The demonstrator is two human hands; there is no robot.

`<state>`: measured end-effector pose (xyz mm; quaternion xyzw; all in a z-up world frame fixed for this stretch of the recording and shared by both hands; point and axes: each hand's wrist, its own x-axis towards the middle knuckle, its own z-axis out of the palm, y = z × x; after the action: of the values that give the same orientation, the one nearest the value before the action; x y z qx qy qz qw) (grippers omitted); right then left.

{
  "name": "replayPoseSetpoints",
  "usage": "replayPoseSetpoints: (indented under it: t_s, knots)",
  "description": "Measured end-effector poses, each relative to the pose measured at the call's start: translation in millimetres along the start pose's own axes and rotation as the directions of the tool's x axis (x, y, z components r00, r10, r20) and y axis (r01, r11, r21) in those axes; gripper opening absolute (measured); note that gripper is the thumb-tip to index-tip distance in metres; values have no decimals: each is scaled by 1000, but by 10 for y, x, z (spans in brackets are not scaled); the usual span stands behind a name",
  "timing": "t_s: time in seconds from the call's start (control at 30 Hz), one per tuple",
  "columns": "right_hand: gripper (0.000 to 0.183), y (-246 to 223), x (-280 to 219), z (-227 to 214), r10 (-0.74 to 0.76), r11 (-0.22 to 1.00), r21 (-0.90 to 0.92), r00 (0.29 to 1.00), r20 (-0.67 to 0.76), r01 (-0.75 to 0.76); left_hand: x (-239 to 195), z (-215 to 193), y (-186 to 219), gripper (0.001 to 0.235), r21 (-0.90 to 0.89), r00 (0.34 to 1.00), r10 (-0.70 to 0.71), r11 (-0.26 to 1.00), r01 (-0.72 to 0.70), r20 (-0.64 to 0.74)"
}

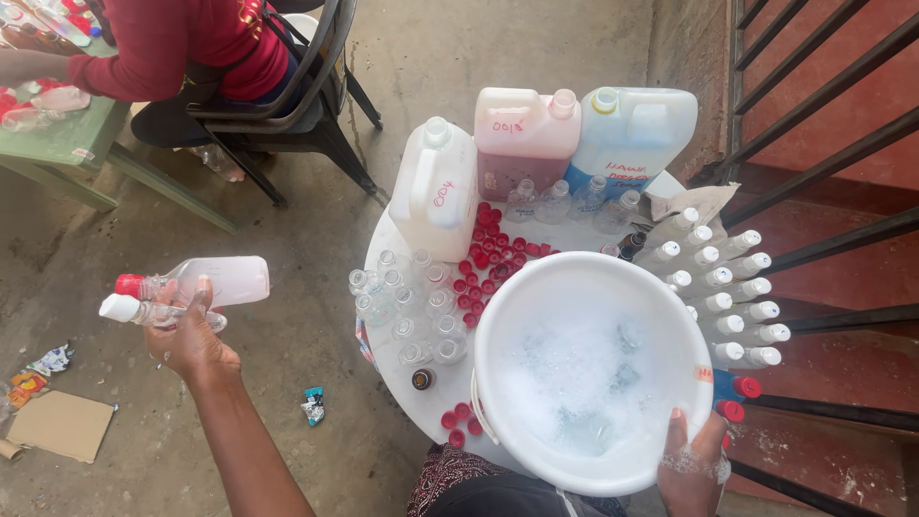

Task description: Washing small plastic bottles in a basin of soapy water

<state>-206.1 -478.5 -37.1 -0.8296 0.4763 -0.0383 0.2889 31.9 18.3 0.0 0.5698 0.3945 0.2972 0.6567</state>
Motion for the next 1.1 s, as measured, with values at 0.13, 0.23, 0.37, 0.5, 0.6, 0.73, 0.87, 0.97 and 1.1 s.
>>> replayPoseSetpoints:
  t_s: [0.13, 0.23, 0.37, 0.5, 0.6, 0.73, 0.87, 0.97, 1.1]
  knots:
    - [47, -47, -11, -10, -8, 999, 36, 1000, -12, 8, 11, 86, -9, 39, -35, 1000, 3, 999, -2, 6]
    - [47, 67, 31, 42, -14, 998, 59, 1000, -24, 16, 10, 105, -49, 37, -47, 1000, -13, 999, 15, 28]
    - [45, 132, 59, 80, -81, 995, 54, 994, -67, 85, 20, 110, -68, 35, -40, 999, -37, 998, 38, 28]
    - [45, 156, 54, 84, -80, 995, 47, 994, -72, 84, 133, 51, -162, 37, -41, 999, -27, 999, 28, 33]
    - [45, 54, 26, 37, -32, 998, 61, 999, -38, 34, 184, 31, -185, 38, -65, 999, -42, 997, 43, 23]
    - [45, -13, -1, 4, -10, 997, 77, 1000, -25, 12, 193, 7, -182, 39, -49, 999, -33, 998, 34, 7]
    - [45, -107, -20, -53, 7, 997, 77, 1000, 17, -8, 158, 15, -182, 37, -5, 999, -45, 999, 45, 3]
    - [47, -113, -18, -67, 27, 998, 60, 999, 21, -28, 192, 10, -271, 38, -6, 999, -38, 999, 38, -4]
    - [45, -127, -27, -61, 19, 995, 96, 999, 27, -22, 169, 11, -277, 38, -3, 1000, -29, 1000, 29, -4]
